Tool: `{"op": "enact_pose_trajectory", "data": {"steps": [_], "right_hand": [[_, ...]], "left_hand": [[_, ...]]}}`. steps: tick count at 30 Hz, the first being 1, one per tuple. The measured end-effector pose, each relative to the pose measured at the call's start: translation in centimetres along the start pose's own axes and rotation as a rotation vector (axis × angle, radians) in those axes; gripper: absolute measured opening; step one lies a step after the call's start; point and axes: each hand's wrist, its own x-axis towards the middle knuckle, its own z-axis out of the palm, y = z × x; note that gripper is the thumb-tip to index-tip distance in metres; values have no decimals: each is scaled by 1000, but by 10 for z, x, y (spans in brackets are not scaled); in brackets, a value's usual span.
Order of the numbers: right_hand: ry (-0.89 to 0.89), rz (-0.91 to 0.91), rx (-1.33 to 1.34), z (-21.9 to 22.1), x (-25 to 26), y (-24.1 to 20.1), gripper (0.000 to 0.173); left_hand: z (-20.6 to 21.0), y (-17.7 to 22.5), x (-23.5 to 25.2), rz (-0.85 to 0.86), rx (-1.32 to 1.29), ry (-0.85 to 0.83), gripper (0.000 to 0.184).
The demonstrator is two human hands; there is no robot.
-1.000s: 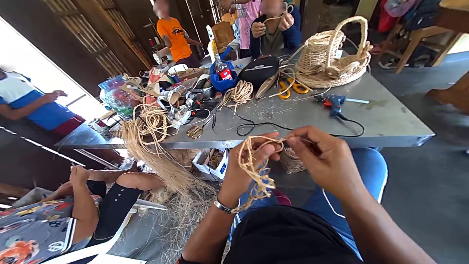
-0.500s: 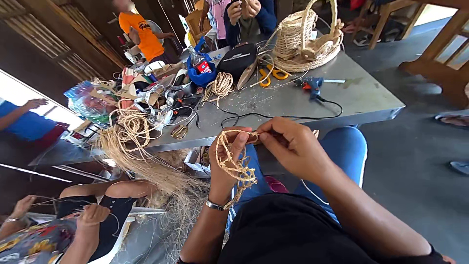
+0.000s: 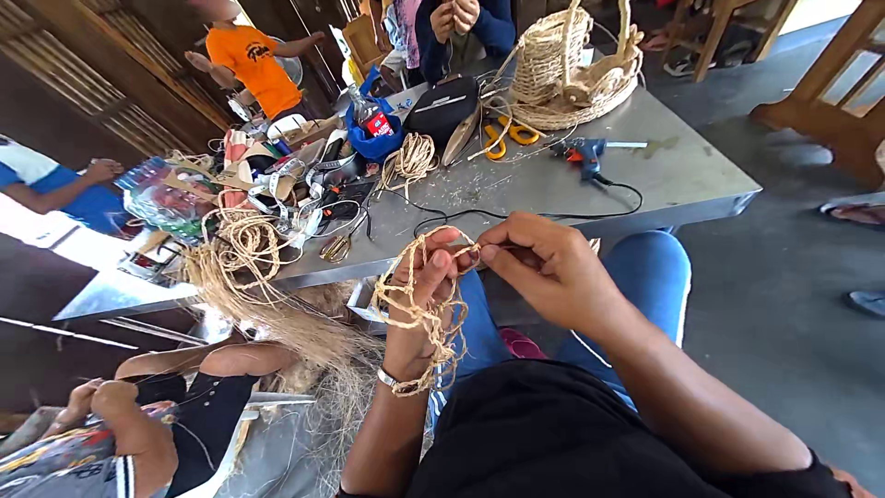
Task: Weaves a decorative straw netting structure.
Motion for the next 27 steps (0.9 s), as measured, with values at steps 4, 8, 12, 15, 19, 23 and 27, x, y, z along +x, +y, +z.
{"op": "enact_pose_trajectory", "data": {"steps": [4,8,12,15,19,23,27], "right_hand": [[-5,-3,1,-2,1,-1,16],[0,82,40,2,0,-3,12],[35,96,74,4,-1,-4,9],[55,68,65,4,-1,-7,10],[56,65,56,5,-2,-8,11],[49,52,83,5,-3,-7,17],[41,51,133,4,-4,-9,19]], "left_hand": [[2,2,2,54,-48,-26,28],[6,1,2,40,-85,7,25],[6,-1,0,29,-61,15,26],[9,-2,0,28,-57,36,25],[11,-2,0,42,-78,56,26],[15,1,0,30,-96,67,26],[15,3,1,16,-129,47,28]]}}
